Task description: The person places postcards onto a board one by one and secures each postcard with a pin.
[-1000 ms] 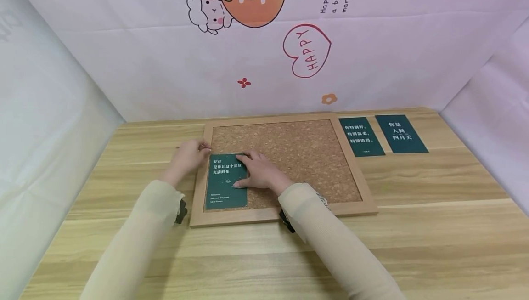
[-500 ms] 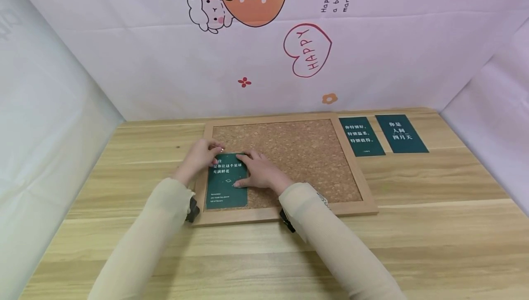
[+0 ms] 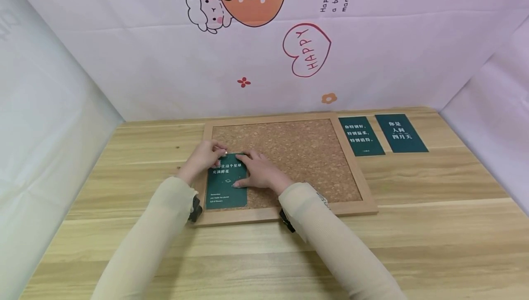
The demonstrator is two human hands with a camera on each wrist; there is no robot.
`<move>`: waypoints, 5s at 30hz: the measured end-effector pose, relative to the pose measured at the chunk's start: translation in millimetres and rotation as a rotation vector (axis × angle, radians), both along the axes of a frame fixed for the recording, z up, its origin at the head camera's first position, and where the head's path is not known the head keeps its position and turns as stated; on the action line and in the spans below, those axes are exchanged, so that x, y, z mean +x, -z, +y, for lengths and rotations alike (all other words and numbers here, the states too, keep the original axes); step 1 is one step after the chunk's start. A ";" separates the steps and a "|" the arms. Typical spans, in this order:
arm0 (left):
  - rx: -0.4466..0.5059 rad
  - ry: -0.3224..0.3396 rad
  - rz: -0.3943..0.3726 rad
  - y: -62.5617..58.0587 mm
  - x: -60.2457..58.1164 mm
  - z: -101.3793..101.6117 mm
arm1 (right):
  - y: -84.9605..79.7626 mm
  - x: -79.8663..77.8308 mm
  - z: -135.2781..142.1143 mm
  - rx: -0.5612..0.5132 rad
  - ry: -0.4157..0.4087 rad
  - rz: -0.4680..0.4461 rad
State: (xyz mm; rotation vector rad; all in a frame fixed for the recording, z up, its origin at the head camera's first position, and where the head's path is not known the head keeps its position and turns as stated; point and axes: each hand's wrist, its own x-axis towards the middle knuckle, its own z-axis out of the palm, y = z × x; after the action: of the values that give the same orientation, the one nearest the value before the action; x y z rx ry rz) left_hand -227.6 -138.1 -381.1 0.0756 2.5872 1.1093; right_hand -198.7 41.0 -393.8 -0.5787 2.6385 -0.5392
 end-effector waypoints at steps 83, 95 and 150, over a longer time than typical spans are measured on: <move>-0.050 0.035 -0.065 4.5 -5.7 -5.9 | -0.1 0.8 0.6 -0.005 -0.007 0.009; -0.059 0.049 -0.064 1.7 -4.5 -4.5 | -1.0 1.7 0.6 -0.007 -0.006 0.019; -0.122 0.041 -0.086 -4.7 -3.5 1.2 | -1.8 1.7 -0.4 -0.003 -0.007 0.009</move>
State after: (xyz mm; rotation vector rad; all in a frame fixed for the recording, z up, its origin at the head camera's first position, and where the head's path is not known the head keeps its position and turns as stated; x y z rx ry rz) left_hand -231.0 -137.0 -376.4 0.0511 2.5582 0.9172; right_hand -197.0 40.7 -392.0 -0.5921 2.6435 -0.5402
